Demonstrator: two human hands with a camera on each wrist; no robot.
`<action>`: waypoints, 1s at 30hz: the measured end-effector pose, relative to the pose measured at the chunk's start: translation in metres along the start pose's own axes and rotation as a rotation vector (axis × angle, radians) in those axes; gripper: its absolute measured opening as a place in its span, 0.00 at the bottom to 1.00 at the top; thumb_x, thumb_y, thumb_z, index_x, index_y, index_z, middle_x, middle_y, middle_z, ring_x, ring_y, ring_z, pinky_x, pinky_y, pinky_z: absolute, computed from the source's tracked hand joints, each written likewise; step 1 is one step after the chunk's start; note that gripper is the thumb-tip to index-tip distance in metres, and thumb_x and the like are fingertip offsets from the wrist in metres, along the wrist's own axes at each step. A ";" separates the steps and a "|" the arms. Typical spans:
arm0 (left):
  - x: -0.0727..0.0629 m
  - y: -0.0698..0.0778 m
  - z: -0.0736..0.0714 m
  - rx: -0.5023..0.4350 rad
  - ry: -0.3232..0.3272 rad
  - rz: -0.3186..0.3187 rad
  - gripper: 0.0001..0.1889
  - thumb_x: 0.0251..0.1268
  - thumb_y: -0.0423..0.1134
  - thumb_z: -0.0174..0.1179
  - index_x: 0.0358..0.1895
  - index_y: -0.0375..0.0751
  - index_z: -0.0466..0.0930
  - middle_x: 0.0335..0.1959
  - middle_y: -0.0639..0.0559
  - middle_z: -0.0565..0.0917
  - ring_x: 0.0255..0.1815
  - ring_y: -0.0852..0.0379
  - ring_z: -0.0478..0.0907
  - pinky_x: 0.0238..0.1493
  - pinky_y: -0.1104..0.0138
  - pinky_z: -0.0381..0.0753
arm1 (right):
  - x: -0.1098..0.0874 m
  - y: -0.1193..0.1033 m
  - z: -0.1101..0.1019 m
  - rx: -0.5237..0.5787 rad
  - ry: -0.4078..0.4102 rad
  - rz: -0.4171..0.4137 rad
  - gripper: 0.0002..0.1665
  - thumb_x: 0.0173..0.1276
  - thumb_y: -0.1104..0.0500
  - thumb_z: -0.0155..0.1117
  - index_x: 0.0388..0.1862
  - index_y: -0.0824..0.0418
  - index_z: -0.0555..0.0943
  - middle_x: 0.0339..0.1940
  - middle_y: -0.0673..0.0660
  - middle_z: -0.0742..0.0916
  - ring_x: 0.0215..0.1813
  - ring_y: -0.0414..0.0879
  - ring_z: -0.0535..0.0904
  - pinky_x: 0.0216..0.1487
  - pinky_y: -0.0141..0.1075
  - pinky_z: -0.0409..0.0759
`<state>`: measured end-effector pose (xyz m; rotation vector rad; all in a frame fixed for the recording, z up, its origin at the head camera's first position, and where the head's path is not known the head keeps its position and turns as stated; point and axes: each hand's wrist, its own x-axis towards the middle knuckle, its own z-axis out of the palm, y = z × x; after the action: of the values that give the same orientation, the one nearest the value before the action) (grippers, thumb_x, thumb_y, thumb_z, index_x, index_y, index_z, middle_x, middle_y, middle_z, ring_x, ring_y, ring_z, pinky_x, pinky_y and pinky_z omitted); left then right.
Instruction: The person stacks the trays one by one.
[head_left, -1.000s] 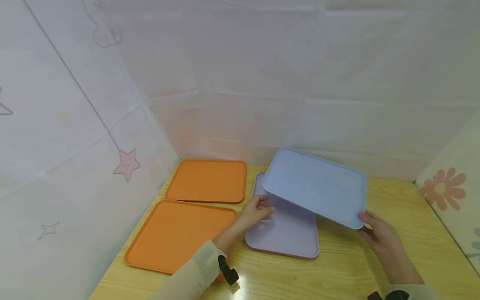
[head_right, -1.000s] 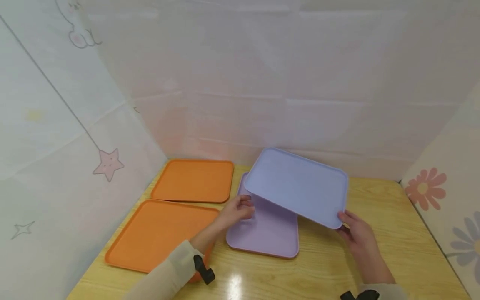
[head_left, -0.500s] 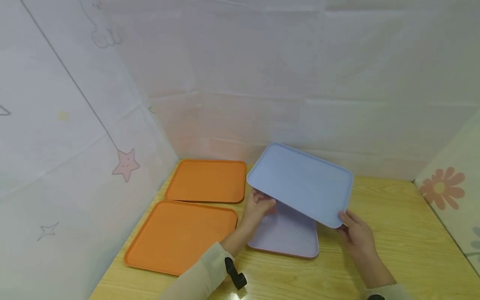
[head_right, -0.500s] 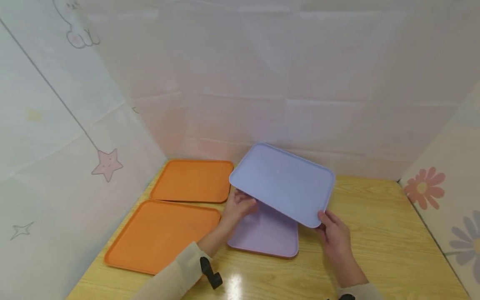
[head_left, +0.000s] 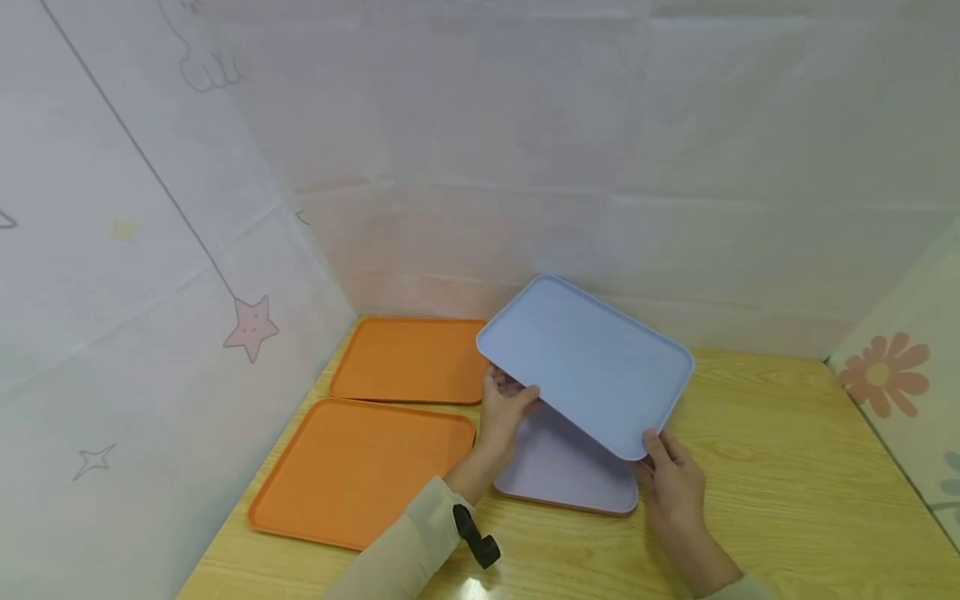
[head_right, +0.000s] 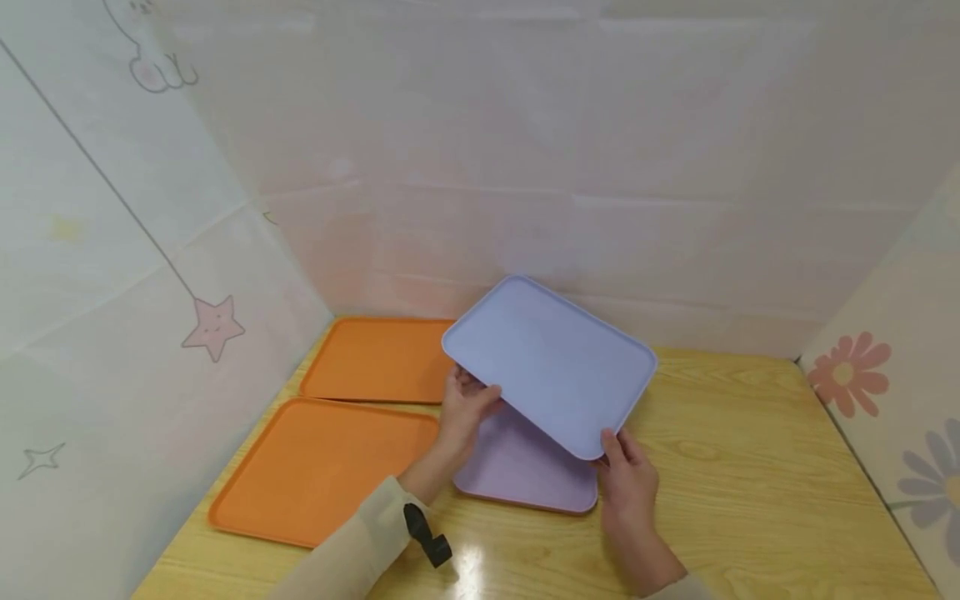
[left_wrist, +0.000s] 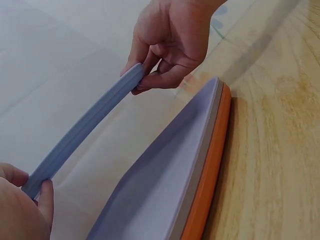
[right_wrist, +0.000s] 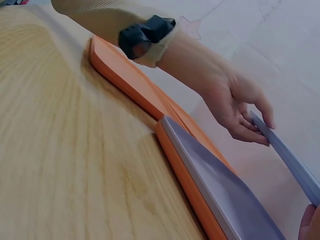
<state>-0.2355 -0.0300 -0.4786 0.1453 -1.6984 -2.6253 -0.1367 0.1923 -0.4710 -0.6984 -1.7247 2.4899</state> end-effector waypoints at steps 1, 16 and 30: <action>0.001 0.000 0.000 -0.003 0.005 0.003 0.40 0.60 0.25 0.68 0.72 0.47 0.58 0.52 0.47 0.68 0.43 0.55 0.74 0.46 0.59 0.86 | -0.001 0.001 0.002 0.002 0.004 -0.004 0.45 0.76 0.43 0.58 0.83 0.58 0.54 0.69 0.50 0.73 0.61 0.35 0.76 0.64 0.27 0.75; 0.010 0.005 -0.008 -0.007 0.065 -0.025 0.46 0.59 0.26 0.66 0.80 0.44 0.53 0.46 0.46 0.72 0.40 0.55 0.79 0.41 0.58 0.88 | -0.004 0.012 0.001 -0.059 -0.066 0.024 0.36 0.80 0.55 0.55 0.80 0.65 0.57 0.68 0.57 0.72 0.57 0.36 0.81 0.63 0.32 0.78; 0.019 0.015 -0.034 -0.010 -0.040 -0.109 0.44 0.59 0.20 0.62 0.79 0.43 0.54 0.39 0.49 0.73 0.33 0.58 0.79 0.28 0.66 0.86 | 0.027 -0.042 -0.055 -0.214 -0.267 0.034 0.39 0.80 0.47 0.55 0.77 0.67 0.56 0.54 0.47 0.83 0.54 0.43 0.84 0.64 0.41 0.79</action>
<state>-0.2520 -0.0685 -0.4806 0.1923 -1.7376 -2.7314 -0.1498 0.2644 -0.4585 -0.4216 -2.1087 2.5445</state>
